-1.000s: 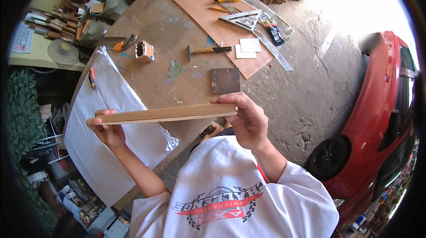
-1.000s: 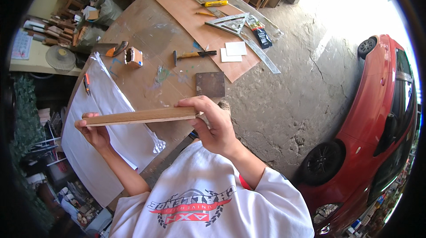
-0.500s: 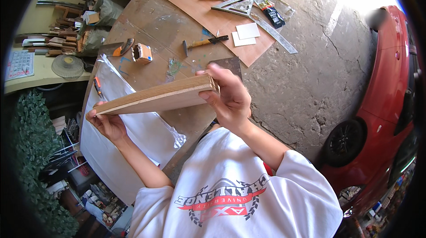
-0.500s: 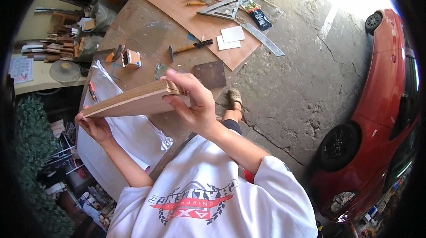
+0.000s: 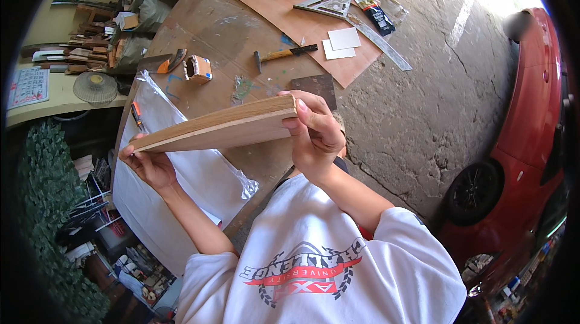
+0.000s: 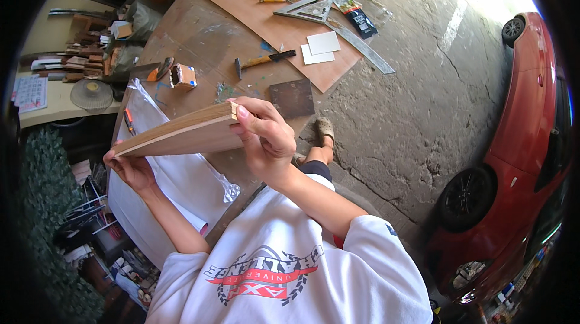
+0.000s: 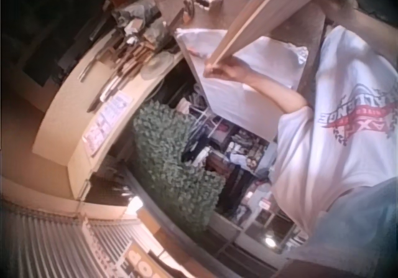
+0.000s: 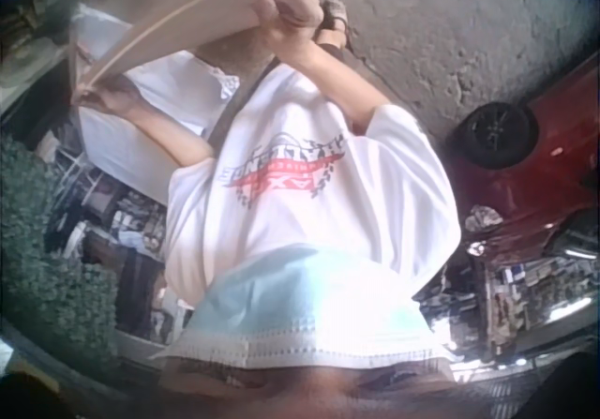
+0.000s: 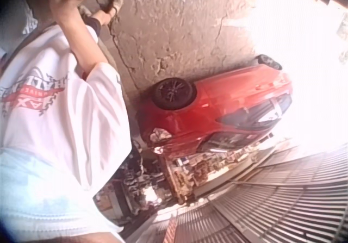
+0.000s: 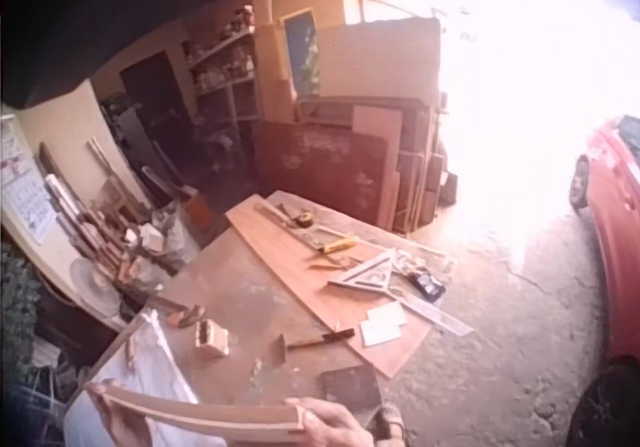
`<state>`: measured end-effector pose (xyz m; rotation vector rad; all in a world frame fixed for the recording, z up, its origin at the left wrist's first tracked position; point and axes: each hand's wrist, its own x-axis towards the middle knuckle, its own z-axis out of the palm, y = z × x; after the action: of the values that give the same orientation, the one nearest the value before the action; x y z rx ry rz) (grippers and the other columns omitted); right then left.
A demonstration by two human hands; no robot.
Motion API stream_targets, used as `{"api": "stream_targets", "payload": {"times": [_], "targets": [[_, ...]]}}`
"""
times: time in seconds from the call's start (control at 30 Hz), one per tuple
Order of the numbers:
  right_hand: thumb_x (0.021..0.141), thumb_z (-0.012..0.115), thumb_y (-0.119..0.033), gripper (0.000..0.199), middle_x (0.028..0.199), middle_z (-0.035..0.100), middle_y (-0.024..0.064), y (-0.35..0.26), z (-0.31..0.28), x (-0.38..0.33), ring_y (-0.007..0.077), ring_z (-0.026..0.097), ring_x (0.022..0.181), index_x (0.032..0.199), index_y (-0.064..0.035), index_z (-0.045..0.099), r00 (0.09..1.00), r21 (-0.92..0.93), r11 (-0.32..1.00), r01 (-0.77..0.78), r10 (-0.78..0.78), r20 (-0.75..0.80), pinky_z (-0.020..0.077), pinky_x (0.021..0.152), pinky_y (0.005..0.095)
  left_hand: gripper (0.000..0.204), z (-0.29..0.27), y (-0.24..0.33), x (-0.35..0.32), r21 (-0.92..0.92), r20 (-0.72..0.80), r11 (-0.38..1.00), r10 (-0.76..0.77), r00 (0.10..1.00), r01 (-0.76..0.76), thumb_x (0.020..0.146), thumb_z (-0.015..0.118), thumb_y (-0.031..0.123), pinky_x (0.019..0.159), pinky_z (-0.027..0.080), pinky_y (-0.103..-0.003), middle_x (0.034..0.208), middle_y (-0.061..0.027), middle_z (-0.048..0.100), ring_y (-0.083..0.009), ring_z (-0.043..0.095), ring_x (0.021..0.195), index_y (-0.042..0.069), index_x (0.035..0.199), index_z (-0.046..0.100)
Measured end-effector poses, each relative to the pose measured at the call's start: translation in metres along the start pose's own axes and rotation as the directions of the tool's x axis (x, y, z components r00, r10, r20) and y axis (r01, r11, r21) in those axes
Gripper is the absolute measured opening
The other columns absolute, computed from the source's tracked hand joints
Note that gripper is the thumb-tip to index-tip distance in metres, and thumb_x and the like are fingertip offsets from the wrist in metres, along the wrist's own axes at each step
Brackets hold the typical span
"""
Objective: The person assembles a wooden frame by hammering nails into a rectangular frame and attaching a cross brace. They cut the cross brace with a miter saw and then attach it to the frame, finishing by applying glue to the joints.
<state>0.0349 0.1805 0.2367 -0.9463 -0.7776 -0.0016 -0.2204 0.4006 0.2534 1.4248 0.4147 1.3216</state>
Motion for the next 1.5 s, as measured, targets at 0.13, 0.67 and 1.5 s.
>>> {"api": "stream_targets", "payload": {"times": [0.13, 0.67, 1.5], "targets": [[0.096, 0.061, 0.007, 0.026, 0.117, 0.066, 0.0258, 0.006, -0.008, -0.007, 0.0309, 0.068, 0.105, 0.12, -0.0034, 0.058, 1.0, -0.035, 0.999, -0.005, 0.005, -0.024, 0.0563, 0.086, 0.0384, 0.026, 0.005, -0.003, -0.002, -0.068, 0.01, 0.998, -0.007, 1.0, 0.008, 0.1, 0.067, 0.025, 0.096, 0.053, -0.037, 0.12, -0.0109, 0.065, -0.0204, 0.062, 0.11, 0.018, 0.119, 0.051], [0.102, 0.062, -0.041, 0.048, 0.109, 0.06, 0.0089, -0.027, -0.009, -0.015, 0.0159, 0.057, 0.099, 0.117, 0.0044, 0.06, 0.921, -0.23, 0.961, -0.154, 0.223, 0.319, 0.0447, 0.086, 0.0299, 0.064, -0.004, 0.04, -0.019, 0.163, -0.25, 0.983, -0.041, 0.967, 0.084, 0.1, 0.062, 0.045, 0.107, 0.044, -0.039, 0.123, -0.0157, 0.066, -0.0242, 0.063, 0.116, 0.0, 0.142, 0.042], [0.108, 0.051, -0.035, 0.035, 0.084, 0.058, -0.0007, -0.142, -0.106, 0.254, 0.0034, 0.052, 0.073, 0.12, -0.0039, 0.059, 0.975, -0.425, 0.878, -0.219, 0.209, -0.072, 0.0418, 0.06, 0.0195, 0.083, -0.223, -0.092, -0.246, -0.219, -0.803, 0.673, -0.535, 0.261, 0.706, 0.103, 0.049, 0.056, 0.122, 0.025, -0.048, 0.166, -0.0184, 0.024, -0.0311, 0.026, 0.151, 0.0, 0.158, 0.025]]}}
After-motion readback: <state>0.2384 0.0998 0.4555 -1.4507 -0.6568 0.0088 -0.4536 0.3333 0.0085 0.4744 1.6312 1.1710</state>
